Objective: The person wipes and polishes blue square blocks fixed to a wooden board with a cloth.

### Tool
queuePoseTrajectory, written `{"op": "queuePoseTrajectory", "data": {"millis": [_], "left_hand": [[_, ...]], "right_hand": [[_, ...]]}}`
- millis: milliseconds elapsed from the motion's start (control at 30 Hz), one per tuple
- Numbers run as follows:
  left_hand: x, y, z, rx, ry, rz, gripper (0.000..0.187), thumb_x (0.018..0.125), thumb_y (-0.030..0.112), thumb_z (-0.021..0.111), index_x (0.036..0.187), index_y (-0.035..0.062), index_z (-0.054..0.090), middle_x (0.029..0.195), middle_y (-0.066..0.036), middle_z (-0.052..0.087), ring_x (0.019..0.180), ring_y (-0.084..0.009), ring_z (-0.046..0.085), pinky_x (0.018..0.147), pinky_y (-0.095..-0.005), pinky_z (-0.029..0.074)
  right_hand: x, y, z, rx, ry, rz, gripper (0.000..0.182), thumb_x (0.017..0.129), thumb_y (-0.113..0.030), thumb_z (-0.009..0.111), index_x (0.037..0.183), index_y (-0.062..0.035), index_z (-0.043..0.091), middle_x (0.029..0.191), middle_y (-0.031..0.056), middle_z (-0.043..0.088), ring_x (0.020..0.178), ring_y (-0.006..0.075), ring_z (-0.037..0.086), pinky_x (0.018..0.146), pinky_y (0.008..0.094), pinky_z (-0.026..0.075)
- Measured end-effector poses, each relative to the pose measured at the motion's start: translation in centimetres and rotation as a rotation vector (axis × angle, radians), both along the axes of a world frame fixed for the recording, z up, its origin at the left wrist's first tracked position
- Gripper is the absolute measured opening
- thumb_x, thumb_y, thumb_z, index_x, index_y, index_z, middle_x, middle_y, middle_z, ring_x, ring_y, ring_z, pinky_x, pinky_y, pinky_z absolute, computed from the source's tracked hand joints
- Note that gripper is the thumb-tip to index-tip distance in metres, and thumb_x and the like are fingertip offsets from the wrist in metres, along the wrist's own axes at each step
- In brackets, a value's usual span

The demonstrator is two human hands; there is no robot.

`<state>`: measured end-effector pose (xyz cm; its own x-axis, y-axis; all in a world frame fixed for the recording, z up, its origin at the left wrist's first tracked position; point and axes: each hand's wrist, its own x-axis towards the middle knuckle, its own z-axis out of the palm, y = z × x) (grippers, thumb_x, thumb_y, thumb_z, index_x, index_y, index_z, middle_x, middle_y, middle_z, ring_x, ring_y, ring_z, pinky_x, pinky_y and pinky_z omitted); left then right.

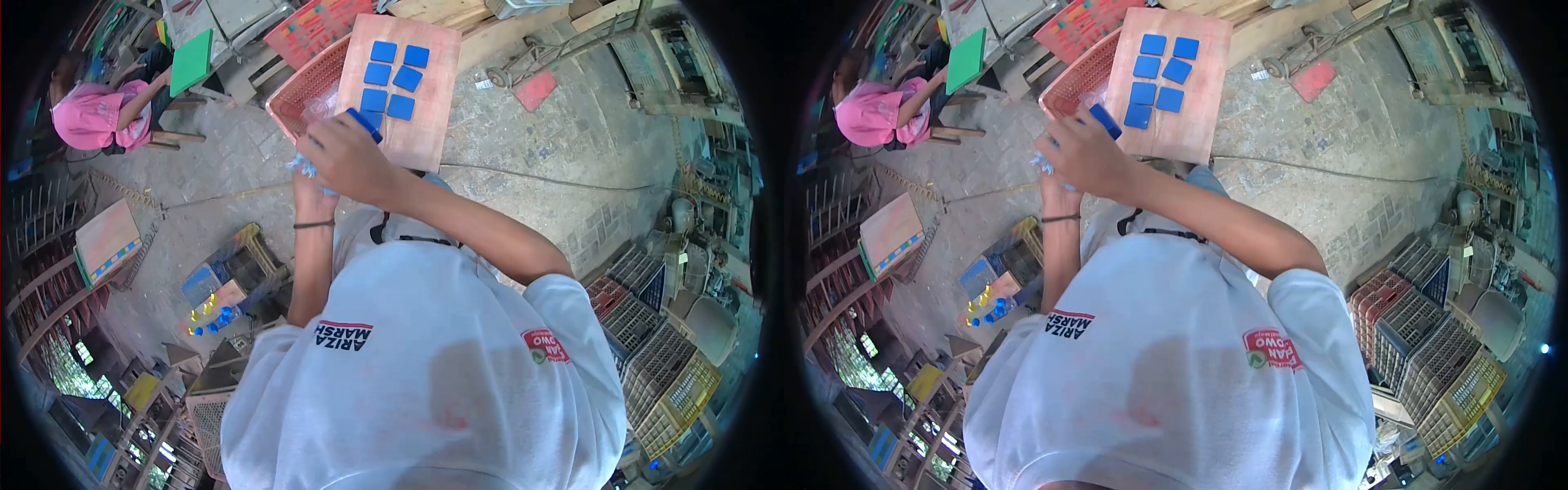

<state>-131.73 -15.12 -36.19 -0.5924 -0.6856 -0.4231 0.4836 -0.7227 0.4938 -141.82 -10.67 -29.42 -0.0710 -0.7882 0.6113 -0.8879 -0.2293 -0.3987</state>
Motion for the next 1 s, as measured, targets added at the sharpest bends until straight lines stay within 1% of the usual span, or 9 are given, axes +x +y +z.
{"op": "queuePoseTrajectory", "data": {"millis": [133, 200, 267, 367, 433, 533, 633, 800, 1000], "left_hand": [[0.1, -0.4, 0.2, -0.018, -0.052, 0.055, 0.022, 0.089, 0.016, 0.044, 0.106, 0.0040, 0.051, 0.098, -0.007, 0.057, 0.087, -0.0168, 0.057, 0.081, -0.0279, 0.045], [0.1, -1.7, 0.9, -0.175, -0.347, 0.077, 0.022, 0.088, 0.015, 0.044, 0.101, 0.0006, 0.056, 0.097, -0.009, 0.059, 0.088, -0.0160, 0.057, 0.076, -0.0304, 0.048], [1.8, -2.2, 1.9, -0.219, -0.340, 0.063, 0.022, 0.089, 0.013, 0.043, 0.097, -0.0011, 0.058, 0.095, -0.010, 0.060, 0.088, -0.0162, 0.057, 0.077, -0.0301, 0.048], [3.0, -2.5, 1.4, -0.388, -0.564, 0.040, 0.025, 0.090, 0.013, 0.043, 0.105, -0.0029, 0.054, 0.100, -0.009, 0.058, 0.088, -0.0141, 0.056, 0.078, -0.0252, 0.046], [1.7, -2.0, -1.1, -0.472, -0.613, 0.042, 0.023, 0.090, 0.012, 0.042, 0.102, -0.0018, 0.055, 0.098, -0.009, 0.058, 0.087, -0.0122, 0.055, 0.076, -0.0243, 0.045], [-1.2, -0.3, -1.1, -0.394, -0.535, 0.033, 0.021, 0.091, 0.011, 0.041, 0.098, -0.0003, 0.057, 0.094, -0.005, 0.056, 0.081, -0.0090, 0.050, 0.073, -0.0230, 0.041], [-2.0, 0.4, -1.8, -0.701, -0.866, -0.011, 0.021, 0.091, 0.012, 0.041, 0.095, 0.0002, 0.057, 0.086, -0.003, 0.056, 0.077, -0.0102, 0.048, 0.071, -0.0250, 0.040], [-3.5, 3.6, -8.5, -0.711, -0.805, -0.078, 0.018, 0.090, 0.012, 0.044, 0.096, 0.0012, 0.057, 0.083, -0.003, 0.055, 0.076, -0.0106, 0.048, 0.071, -0.0249, 0.040], [-6.1, 4.4, -25.0, -0.112, -0.718, -0.124, 0.017, 0.086, 0.010, 0.052, 0.101, 0.0032, 0.053, 0.091, -0.005, 0.055, 0.081, -0.0115, 0.051, 0.071, -0.0240, 0.042]], "right_hand": [[-0.4, 0.0, 0.2, 0.075, 0.059, -0.008, 0.023, 0.061, -0.013, 0.061, 0.080, -0.0047, 0.052, 0.078, 0.0068, 0.051, 0.077, 0.0238, 0.053, 0.070, 0.0343, 0.039], [-3.3, -1.0, -0.7, 0.092, 0.240, -0.093, 0.020, 0.062, -0.013, 0.061, 0.079, -0.0058, 0.054, 0.081, 0.0068, 0.054, 0.079, 0.0242, 0.054, 0.068, 0.0349, 0.040], [-8.9, -1.8, -3.7, 0.208, 0.099, -0.173, 0.015, 0.065, -0.014, 0.060, 0.078, -0.0067, 0.056, 0.083, 0.0073, 0.055, 0.081, 0.0247, 0.054, 0.067, 0.0363, 0.041], [-10.7, -0.6, 0.4, 0.333, -0.050, -0.376, 0.016, 0.064, -0.012, 0.058, 0.079, -0.0047, 0.057, 0.085, 0.0112, 0.060, 0.080, 0.0276, 0.057, 0.071, 0.0396, 0.044], [-5.8, -1.4, -0.8, -0.003, -0.080, -0.186, 0.013, 0.069, -0.016, 0.056, 0.077, -0.0061, 0.055, 0.084, 0.0099, 0.055, 0.082, 0.0270, 0.053, 0.068, 0.0376, 0.041], [-1.3, -0.9, -2.3, 0.098, 0.031, -0.138, 0.015, 0.072, -0.014, 0.053, 0.082, -0.0045, 0.054, 0.084, 0.0128, 0.053, 0.083, 0.0283, 0.050, 0.070, 0.0384, 0.039], [-1.9, 0.0, -7.2, 0.450, -0.057, -0.303, 0.017, 0.074, -0.011, 0.049, 0.088, -0.0032, 0.053, 0.085, 0.0138, 0.052, 0.086, 0.0289, 0.049, 0.071, 0.0393, 0.039], [-12.5, 4.6, -17.8, 0.616, -0.024, -0.564, 0.020, 0.071, -0.013, 0.054, 0.087, -0.0020, 0.055, 0.085, 0.0188, 0.056, 0.081, 0.0337, 0.053, 0.072, 0.0425, 0.042], [-14.1, 16.5, -27.5, 1.037, -0.324, -0.550, 0.022, 0.080, -0.016, 0.051, 0.089, 0.0033, 0.054, 0.083, 0.0242, 0.055, 0.082, 0.0391, 0.052, 0.074, 0.0447, 0.041]]}}
